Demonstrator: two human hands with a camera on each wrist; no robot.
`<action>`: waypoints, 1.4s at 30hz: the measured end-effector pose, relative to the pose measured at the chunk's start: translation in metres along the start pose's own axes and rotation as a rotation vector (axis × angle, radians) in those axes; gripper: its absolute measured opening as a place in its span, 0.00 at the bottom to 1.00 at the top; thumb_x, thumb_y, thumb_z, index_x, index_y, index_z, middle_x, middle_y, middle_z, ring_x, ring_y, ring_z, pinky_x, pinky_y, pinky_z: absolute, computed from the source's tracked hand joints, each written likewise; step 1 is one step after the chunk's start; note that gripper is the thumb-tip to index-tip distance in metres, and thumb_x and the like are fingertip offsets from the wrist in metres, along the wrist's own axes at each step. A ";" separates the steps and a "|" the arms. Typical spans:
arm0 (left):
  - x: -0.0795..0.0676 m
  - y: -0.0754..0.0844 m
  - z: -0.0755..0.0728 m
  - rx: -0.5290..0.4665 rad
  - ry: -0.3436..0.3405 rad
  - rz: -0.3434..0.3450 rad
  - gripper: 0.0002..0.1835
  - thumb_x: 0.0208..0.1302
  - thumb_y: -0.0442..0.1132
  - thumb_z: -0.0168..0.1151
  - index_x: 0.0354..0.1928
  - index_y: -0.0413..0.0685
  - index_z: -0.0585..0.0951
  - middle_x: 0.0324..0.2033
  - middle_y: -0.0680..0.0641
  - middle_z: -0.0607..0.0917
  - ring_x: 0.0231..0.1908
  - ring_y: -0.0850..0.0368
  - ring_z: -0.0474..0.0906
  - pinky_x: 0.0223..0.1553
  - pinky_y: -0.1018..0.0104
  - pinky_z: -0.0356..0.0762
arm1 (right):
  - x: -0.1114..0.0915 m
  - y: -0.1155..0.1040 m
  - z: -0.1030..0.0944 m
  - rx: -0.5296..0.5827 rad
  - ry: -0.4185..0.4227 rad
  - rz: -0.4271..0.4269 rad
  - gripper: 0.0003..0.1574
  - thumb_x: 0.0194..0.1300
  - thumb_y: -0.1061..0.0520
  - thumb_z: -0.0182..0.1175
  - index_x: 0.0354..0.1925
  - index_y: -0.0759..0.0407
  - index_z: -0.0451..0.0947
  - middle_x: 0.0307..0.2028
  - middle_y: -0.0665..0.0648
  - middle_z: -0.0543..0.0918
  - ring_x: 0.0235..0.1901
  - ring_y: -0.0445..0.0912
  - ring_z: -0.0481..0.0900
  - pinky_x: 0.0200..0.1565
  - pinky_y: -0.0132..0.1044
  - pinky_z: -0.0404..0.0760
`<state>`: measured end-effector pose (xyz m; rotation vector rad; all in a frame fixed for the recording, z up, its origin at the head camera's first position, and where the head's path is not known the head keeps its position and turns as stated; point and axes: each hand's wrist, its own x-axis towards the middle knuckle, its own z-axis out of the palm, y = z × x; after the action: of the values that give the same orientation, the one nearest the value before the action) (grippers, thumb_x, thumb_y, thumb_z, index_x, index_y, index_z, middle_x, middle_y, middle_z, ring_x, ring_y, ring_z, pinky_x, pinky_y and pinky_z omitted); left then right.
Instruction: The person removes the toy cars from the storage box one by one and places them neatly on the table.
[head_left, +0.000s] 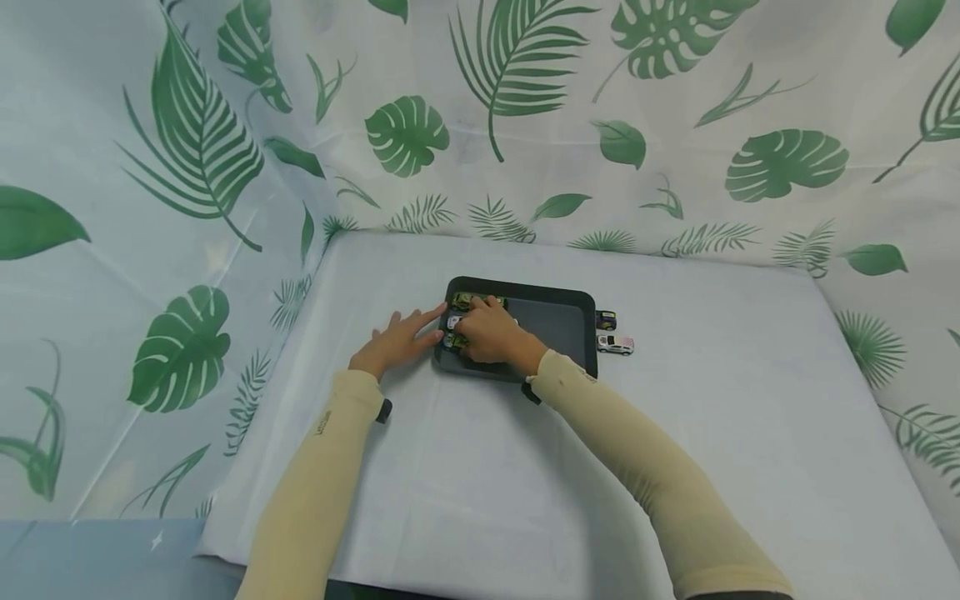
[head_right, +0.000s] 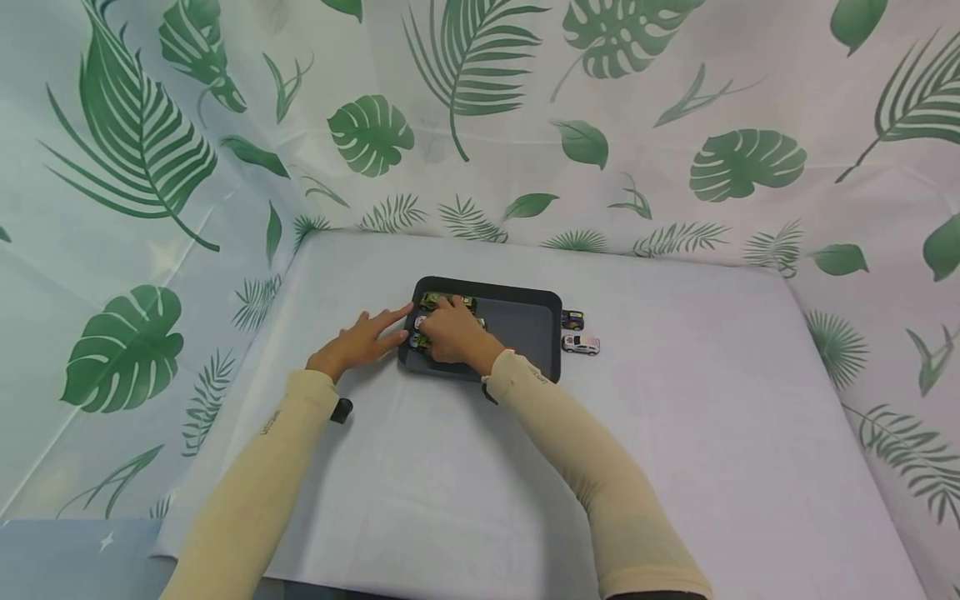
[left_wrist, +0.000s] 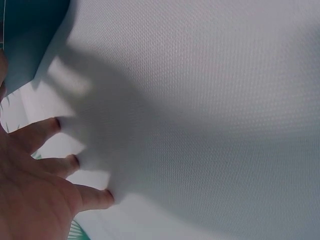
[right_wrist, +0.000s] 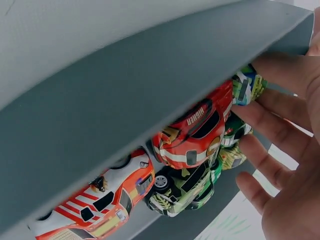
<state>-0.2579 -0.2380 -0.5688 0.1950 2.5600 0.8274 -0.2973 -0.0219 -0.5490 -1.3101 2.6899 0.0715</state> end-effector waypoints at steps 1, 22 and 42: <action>0.000 0.001 0.000 0.000 -0.001 0.001 0.35 0.84 0.63 0.48 0.87 0.75 0.53 0.85 0.38 0.50 0.82 0.28 0.32 0.73 0.20 0.31 | -0.001 0.000 0.000 -0.004 0.004 0.002 0.15 0.69 0.49 0.75 0.51 0.54 0.91 0.40 0.53 0.90 0.53 0.57 0.78 0.59 0.58 0.75; 0.004 0.010 0.003 0.032 -0.007 -0.004 0.35 0.84 0.65 0.45 0.87 0.74 0.52 0.85 0.38 0.50 0.82 0.27 0.32 0.73 0.20 0.31 | -0.020 0.011 -0.013 0.054 0.112 -0.031 0.18 0.69 0.54 0.75 0.55 0.54 0.91 0.47 0.54 0.91 0.52 0.56 0.77 0.52 0.55 0.75; 0.000 0.008 -0.001 0.021 -0.023 -0.013 0.36 0.86 0.62 0.46 0.88 0.69 0.52 0.84 0.36 0.48 0.81 0.27 0.30 0.73 0.19 0.30 | -0.073 0.046 -0.049 0.134 0.210 -0.009 0.20 0.68 0.57 0.76 0.57 0.57 0.89 0.51 0.58 0.90 0.58 0.61 0.76 0.61 0.62 0.72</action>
<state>-0.2578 -0.2322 -0.5635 0.1930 2.5472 0.7893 -0.2944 0.0577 -0.4900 -1.3581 2.8009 -0.2580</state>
